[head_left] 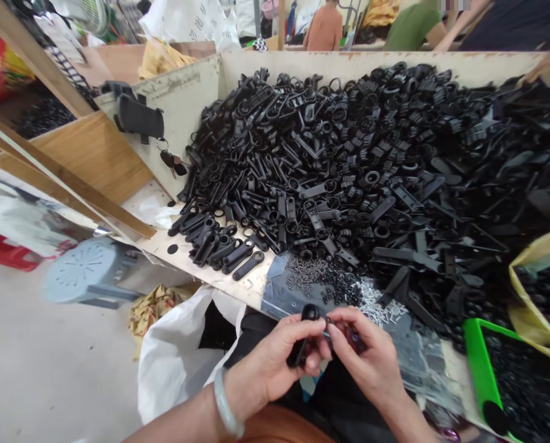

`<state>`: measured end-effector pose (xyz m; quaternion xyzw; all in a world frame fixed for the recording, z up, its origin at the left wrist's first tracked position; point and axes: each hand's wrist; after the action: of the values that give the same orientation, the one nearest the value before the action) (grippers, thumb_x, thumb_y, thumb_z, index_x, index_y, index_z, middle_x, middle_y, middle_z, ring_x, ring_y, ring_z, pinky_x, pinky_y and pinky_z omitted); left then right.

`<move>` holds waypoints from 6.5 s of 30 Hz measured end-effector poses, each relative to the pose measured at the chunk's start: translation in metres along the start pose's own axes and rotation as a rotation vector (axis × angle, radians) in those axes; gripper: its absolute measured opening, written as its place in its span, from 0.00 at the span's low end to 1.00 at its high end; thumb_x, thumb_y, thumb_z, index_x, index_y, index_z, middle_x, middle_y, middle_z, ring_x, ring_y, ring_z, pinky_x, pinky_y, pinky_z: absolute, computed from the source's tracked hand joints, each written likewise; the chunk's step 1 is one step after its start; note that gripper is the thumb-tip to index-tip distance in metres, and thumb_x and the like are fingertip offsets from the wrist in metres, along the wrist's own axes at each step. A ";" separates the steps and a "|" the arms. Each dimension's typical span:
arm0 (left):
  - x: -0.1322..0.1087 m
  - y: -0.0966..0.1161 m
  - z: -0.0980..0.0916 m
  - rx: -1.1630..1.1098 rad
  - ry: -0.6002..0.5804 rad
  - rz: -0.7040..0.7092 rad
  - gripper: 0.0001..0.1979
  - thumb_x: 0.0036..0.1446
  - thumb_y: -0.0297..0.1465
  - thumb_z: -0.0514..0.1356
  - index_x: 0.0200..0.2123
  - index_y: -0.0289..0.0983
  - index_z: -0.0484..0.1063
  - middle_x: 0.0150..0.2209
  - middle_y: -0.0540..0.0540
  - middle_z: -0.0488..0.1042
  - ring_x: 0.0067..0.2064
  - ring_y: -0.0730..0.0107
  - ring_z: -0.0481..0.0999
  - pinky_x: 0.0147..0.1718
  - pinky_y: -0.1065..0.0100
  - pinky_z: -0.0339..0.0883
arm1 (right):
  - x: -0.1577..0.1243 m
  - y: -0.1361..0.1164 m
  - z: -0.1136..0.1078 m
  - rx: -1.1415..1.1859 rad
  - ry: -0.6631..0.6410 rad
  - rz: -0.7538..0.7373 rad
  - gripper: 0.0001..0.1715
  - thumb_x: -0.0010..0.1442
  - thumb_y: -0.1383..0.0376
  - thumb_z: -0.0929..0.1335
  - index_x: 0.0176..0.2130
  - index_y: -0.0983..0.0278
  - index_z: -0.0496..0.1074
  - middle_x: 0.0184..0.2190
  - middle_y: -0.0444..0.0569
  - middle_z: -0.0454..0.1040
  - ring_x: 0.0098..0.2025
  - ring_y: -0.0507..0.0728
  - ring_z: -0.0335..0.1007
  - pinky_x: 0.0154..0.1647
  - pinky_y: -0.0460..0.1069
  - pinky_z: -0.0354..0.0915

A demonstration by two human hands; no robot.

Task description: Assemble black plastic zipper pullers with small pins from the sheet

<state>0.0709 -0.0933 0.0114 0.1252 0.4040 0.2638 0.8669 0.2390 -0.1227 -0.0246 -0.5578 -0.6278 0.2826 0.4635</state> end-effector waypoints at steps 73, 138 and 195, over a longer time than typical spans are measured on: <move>-0.014 -0.006 -0.014 0.280 -0.024 0.189 0.14 0.44 0.22 0.59 0.37 0.39 0.68 0.39 0.49 0.70 0.43 0.68 0.67 0.44 0.67 0.59 | -0.008 -0.014 -0.006 -0.314 -0.176 -0.343 0.08 0.72 0.67 0.66 0.48 0.64 0.74 0.32 0.46 0.77 0.29 0.51 0.76 0.32 0.44 0.70; 0.016 0.007 -0.025 1.371 0.349 0.707 0.26 0.66 0.25 0.49 0.66 0.36 0.61 0.64 0.34 0.71 0.64 0.53 0.71 0.64 0.50 0.61 | -0.016 0.008 -0.006 -0.549 -0.061 -0.145 0.22 0.77 0.60 0.58 0.53 0.62 0.77 0.31 0.46 0.81 0.30 0.52 0.80 0.31 0.44 0.69; -0.002 0.012 -0.008 0.665 0.197 0.446 0.14 0.58 0.41 0.65 0.32 0.35 0.75 0.20 0.57 0.61 0.21 0.80 0.55 0.21 0.74 0.50 | 0.008 -0.017 0.011 0.317 0.057 0.253 0.12 0.60 0.55 0.75 0.34 0.61 0.82 0.31 0.49 0.80 0.30 0.55 0.74 0.29 0.47 0.69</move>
<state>0.0590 -0.0841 0.0128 0.4572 0.5113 0.3111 0.6578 0.2225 -0.1170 -0.0122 -0.5601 -0.4871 0.4177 0.5239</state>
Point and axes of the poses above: each hand's wrist, its own x-axis towards the middle knuckle, its own z-axis out of the palm, y = z × x
